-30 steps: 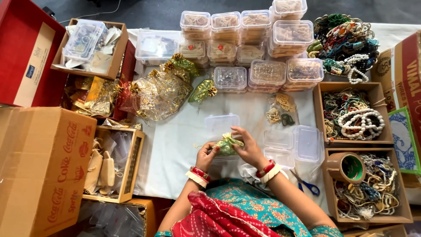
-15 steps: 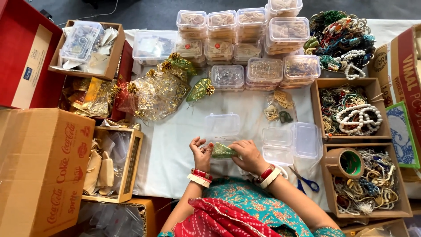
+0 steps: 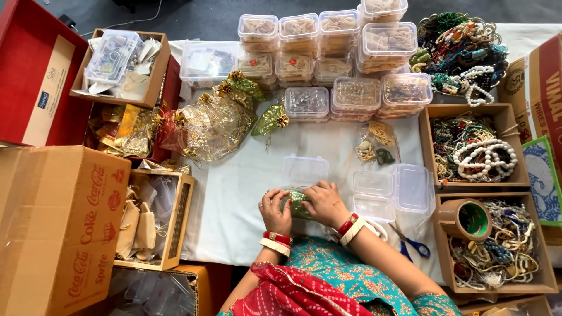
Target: Packing jewelry items and craft supplies into small plastic containers.
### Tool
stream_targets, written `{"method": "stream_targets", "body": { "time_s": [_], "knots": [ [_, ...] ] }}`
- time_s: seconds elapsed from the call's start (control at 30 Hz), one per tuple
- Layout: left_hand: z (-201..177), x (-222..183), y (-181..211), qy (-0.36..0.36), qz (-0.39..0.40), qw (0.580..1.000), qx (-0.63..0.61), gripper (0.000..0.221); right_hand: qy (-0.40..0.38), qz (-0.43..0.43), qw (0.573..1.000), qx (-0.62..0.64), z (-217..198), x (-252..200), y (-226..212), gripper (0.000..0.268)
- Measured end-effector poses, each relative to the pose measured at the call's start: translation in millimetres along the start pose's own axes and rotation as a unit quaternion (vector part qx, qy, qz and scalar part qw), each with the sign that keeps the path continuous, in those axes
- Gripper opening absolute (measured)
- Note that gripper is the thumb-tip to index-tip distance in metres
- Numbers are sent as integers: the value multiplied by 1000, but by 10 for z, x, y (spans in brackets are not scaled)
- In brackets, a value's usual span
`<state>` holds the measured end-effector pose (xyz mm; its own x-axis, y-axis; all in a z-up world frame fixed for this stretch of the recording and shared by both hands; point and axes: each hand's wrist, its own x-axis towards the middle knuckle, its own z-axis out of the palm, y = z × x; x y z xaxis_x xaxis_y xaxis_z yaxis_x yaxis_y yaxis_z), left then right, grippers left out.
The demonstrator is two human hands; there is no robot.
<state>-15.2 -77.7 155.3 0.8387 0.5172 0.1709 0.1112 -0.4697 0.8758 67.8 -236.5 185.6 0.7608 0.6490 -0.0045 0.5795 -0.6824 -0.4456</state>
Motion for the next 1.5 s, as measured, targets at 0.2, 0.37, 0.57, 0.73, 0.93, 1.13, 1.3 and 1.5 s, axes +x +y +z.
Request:
{"method": "stream_targets", "body": {
  "time_s": [0.2,0.37,0.57,0.73,0.93,1.13,1.3,1.5],
  "knots": [
    [-39,12,-143,-77,121,977,160,39,164,-98,978,82,-255,-111,-182,59],
    [-33,26,-185,-131,121,957,230,56,140,-34,988,52,-103,-248,-10,47],
    [-63,191,15,-186,117,927,304,73,76,37,996,26,-95,-217,-21,48],
    [-147,307,24,-198,179,921,283,64,90,29,995,17,-241,-212,-50,38],
    [-191,258,-42,-276,233,895,261,54,56,-26,998,9,-187,-329,-63,38],
    [-315,270,112,-324,201,886,264,51,35,-27,997,-59,-70,-421,-116,28],
    [-387,195,81,-334,219,868,294,49,-17,47,998,-35,-283,-474,-318,37],
    [-267,117,-59,-289,240,877,298,34,-102,59,987,-108,-218,-523,-374,38]
  ]
}}
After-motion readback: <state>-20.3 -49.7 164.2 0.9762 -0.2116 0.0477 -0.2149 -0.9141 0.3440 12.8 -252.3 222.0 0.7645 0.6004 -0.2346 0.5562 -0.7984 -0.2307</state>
